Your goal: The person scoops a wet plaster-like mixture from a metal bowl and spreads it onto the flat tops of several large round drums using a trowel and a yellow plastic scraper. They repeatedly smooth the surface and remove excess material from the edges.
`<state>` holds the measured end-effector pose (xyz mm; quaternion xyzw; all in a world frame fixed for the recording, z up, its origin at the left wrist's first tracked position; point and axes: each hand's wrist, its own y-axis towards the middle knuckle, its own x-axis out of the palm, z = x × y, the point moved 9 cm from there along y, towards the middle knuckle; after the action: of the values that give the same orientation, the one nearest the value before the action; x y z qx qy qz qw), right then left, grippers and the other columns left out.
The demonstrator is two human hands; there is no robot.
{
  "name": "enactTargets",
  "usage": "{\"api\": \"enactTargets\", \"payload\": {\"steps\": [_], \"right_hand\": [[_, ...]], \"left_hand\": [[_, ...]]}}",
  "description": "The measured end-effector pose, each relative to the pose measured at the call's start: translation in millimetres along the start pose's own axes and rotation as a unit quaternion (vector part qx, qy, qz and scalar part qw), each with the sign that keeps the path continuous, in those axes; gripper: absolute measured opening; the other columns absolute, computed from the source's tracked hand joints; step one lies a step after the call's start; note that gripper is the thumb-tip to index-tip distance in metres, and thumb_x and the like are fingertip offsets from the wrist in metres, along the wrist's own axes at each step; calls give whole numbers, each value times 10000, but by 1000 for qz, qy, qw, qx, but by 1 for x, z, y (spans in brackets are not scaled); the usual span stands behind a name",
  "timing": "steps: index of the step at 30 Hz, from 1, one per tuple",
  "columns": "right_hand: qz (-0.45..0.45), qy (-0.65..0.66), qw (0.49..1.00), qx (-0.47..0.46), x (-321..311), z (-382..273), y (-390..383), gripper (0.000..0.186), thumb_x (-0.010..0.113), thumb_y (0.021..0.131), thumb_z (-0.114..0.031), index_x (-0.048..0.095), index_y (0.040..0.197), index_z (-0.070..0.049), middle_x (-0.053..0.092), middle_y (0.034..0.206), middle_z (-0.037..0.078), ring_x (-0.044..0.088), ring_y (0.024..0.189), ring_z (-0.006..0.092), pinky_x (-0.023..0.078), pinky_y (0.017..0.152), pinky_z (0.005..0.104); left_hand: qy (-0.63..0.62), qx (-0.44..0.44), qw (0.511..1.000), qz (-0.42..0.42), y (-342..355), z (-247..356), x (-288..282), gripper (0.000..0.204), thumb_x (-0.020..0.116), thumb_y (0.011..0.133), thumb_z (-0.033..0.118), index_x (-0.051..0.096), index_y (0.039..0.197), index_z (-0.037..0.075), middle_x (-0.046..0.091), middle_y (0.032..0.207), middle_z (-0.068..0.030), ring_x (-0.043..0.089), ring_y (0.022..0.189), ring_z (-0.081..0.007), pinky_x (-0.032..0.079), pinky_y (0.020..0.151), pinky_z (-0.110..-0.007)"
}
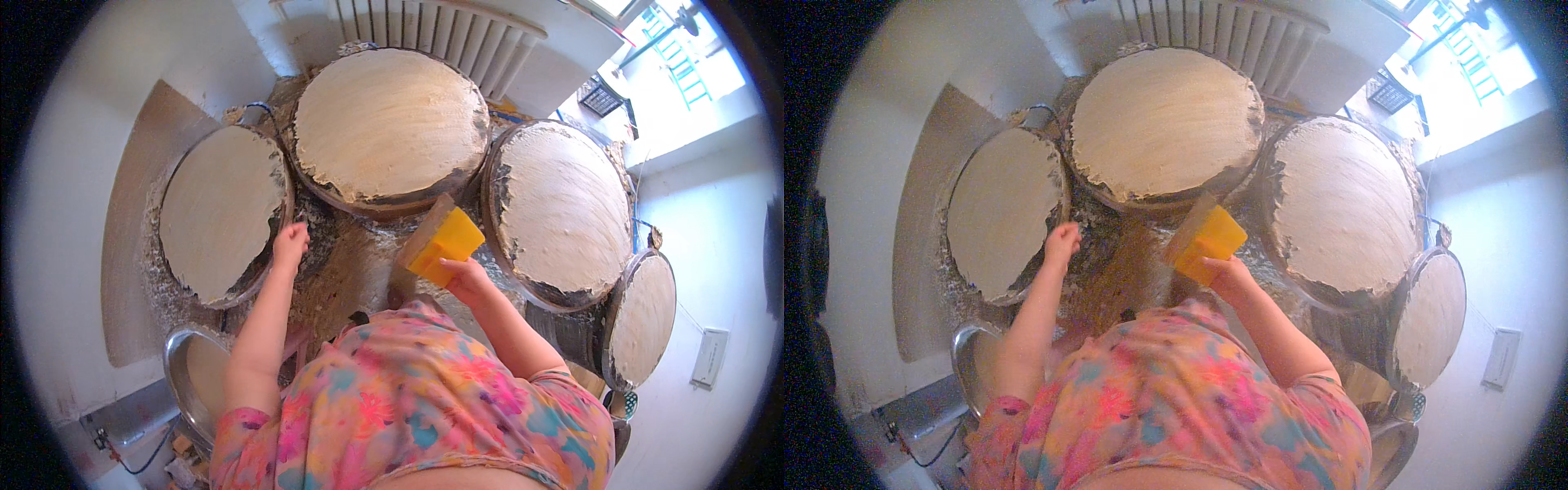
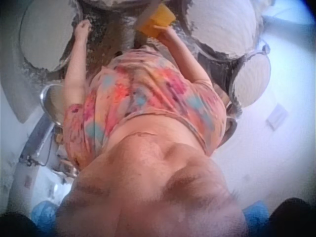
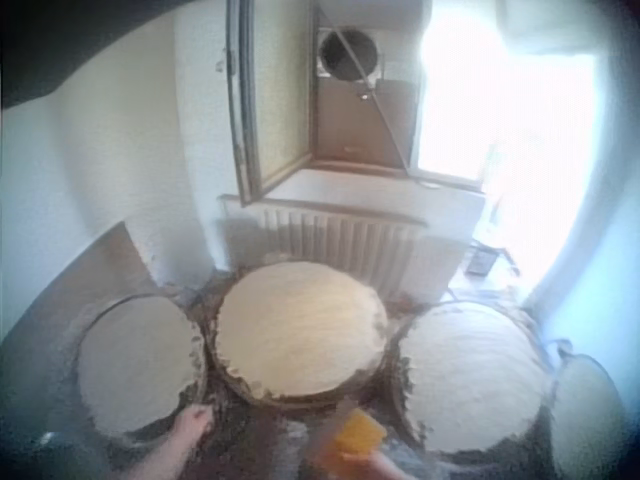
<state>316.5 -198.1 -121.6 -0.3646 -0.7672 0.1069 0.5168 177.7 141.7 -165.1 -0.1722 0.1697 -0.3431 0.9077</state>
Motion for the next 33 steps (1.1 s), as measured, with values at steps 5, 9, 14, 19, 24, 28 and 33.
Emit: {"api": "enactTargets", "payload": {"steps": [5,9,14,19,24,28,33], "right_hand": [[72,-160,983,-52,-26,-10,10,326,567,755,-28,509,1074,-9,574,1013,69,551,937,200,428,832,329],[52,-576,789,-208,-3,-43,17,371,635,670,-60,566,1029,-129,591,953,47,551,908,200,421,816,341],[24,-851,386,-356,38,-60,43,374,527,671,-72,538,1038,-146,521,1069,62,415,1104,246,219,983,484],[34,-883,306,-355,39,-56,82,331,477,717,-133,526,1042,-92,509,1088,71,406,1104,242,222,989,444],[2,-870,310,-383,53,-35,98,316,476,719,-138,523,1027,-90,499,1098,63,418,1078,237,277,945,417],[-50,-878,339,-335,78,-7,120,387,497,703,-109,494,1088,-81,488,1124,71,408,1092,245,263,952,397],[-79,-887,308,-335,121,32,151,403,496,710,-125,485,1110,-83,480,1130,68,398,1095,234,277,936,374]], "left_hand": [[22,-136,988,-69,-75,-81,-3,176,562,810,236,580,891,81,555,684,11,507,589,-82,424,507,-222],[15,-206,974,-93,-134,-130,-22,173,552,810,207,584,870,48,566,699,-22,505,571,-87,410,491,-209],[82,-164,975,-123,-174,-141,-37,234,518,833,193,581,956,4,582,766,-18,528,663,-87,439,579,-231],[148,-236,956,-89,-217,-141,-58,294,499,847,238,570,1003,0,592,856,-37,545,734,-105,446,668,-242],[74,-224,965,-111,-225,-158,-69,300,499,847,243,566,1011,0,592,865,-41,543,744,-104,445,665,-239],[23,-210,970,-119,-211,-183,-83,305,499,847,247,563,1017,1,592,872,-44,541,752,-104,444,663,-236],[-98,-206,965,-128,-191,-177,-90,312,499,847,252,558,1025,2,592,881,-48,540,761,-103,443,661,-233]]}}
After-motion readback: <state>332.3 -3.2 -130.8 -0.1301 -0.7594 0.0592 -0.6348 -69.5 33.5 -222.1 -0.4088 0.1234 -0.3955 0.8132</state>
